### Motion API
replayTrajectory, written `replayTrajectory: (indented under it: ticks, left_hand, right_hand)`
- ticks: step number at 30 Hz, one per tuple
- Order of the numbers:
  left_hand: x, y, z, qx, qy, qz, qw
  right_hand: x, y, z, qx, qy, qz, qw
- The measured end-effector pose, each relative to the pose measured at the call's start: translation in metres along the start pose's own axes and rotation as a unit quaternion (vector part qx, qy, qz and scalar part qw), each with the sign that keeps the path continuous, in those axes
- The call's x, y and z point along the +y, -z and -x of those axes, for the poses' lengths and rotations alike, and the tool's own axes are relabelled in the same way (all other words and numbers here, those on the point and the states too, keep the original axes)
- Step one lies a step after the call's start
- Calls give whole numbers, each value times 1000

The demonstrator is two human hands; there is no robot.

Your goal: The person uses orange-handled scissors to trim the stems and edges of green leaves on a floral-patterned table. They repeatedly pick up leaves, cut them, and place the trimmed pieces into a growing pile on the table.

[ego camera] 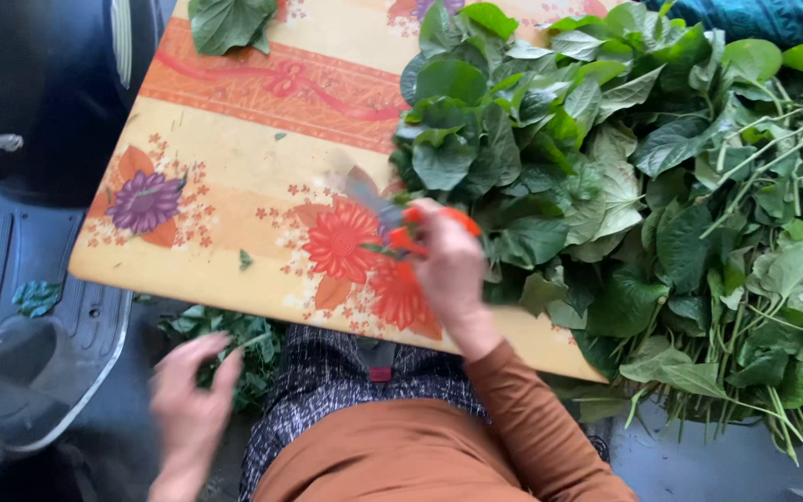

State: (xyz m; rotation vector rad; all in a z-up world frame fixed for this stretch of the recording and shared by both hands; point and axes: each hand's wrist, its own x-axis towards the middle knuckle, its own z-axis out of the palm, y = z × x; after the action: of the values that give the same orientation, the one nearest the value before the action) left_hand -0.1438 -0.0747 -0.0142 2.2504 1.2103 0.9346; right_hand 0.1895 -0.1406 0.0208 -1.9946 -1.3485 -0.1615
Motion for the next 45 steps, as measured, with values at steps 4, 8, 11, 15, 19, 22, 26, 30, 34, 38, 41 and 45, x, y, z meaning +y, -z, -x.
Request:
replayTrajectory:
  ticks: [4,8,11,15,19,22,26,30,34,38,41,45]
  left_hand:
    - [21,-79,-29,-48,177,286,941]
    - [21,-116,-56,-120,155,255,947]
    - [30,-127,-79,-95,119,290,945]
    - [31,-145,-107,-119,64,160,978]
    - [39,-163,-130,-203,67,37,976]
    - [39,-165,-138,-185,27,63,980]
    - [18,-170,-140,-220,160,186,944]
    - [15,-140,-149,-254,195,320,892]
    - [12,-135,-151,-255,48,123,958]
    - [33,-126,-155,-199,-61,39,977]
    - [54,-154,-150,-80,-204,-7,976]
    - [60,-214,-138,-165,-142,-26,976]
  right_hand:
    - [-26,-37,47,-86,29,-46,995]
    - [-53,-15,78,-223,-93,-163,957]
    - [-50,4,91,-267,-171,-194,928]
    - [-31,17,103,-259,-270,-263,889]
    - [-14,24,106,-166,-336,-338,863]
    - [-6,27,101,-100,-361,-387,843]
    - [5,31,88,-71,-361,-407,836]
    - [13,25,83,-58,-356,-431,827]
    - [19,20,82,-54,-361,-430,826]
    - [22,26,80,-36,-364,-423,829]
    - [24,30,78,-30,-369,-412,832]
    - [19,35,75,-19,-368,-422,828]
